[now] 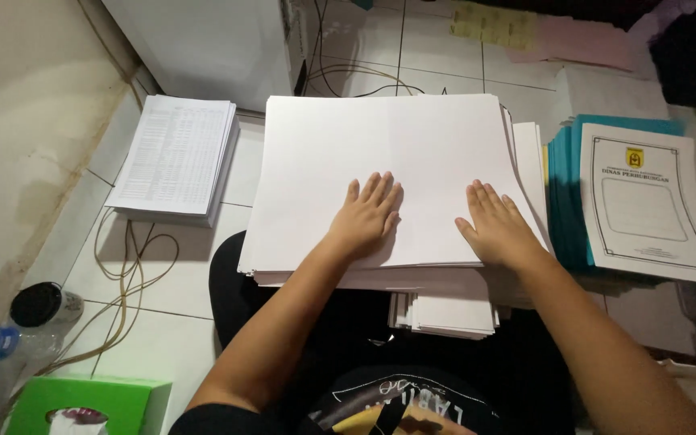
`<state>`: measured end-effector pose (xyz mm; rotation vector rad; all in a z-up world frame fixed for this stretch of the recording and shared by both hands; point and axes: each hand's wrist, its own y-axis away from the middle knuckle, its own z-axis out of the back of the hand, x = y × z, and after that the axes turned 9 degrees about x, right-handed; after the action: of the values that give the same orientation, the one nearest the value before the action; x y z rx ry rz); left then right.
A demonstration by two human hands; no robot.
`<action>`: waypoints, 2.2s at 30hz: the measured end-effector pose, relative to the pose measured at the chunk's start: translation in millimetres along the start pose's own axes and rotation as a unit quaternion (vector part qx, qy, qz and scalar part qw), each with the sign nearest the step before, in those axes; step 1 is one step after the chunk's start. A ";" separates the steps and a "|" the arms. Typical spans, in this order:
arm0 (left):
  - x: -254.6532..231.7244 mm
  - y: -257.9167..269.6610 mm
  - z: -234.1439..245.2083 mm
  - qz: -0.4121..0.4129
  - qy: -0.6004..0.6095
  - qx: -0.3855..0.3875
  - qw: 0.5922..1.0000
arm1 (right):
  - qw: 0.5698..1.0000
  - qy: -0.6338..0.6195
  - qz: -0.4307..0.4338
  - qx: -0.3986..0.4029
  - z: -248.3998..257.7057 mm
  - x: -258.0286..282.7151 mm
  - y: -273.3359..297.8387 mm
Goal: The person sits on the floor and repeatedly inserts a printed cover sheet into a folded blank sheet, then places the assembled unit onto a growing stack. The person continues this one-at-a-time insertion and stacking cycle throughout the clip.
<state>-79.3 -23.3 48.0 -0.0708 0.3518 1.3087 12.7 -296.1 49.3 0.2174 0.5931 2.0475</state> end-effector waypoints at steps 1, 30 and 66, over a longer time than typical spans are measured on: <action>-12.1 11.8 -5.1 0.003 -0.004 0.003 1.000 | 1.000 -0.004 0.004 -0.001 -3.8 0.6 0.8; 53.1 -197.4 3.1 0.091 -0.010 -0.106 0.990 | 0.986 -0.058 0.024 -0.155 -22.7 2.1 -5.6; -47.5 23.4 -19.9 0.058 0.124 0.011 0.991 | 0.977 -0.142 -0.102 -0.123 89.0 6.7 -153.1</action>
<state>-116.0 -66.3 46.5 -0.1991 0.5893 1.4137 159.6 -197.0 50.4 0.2844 0.1755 1.8281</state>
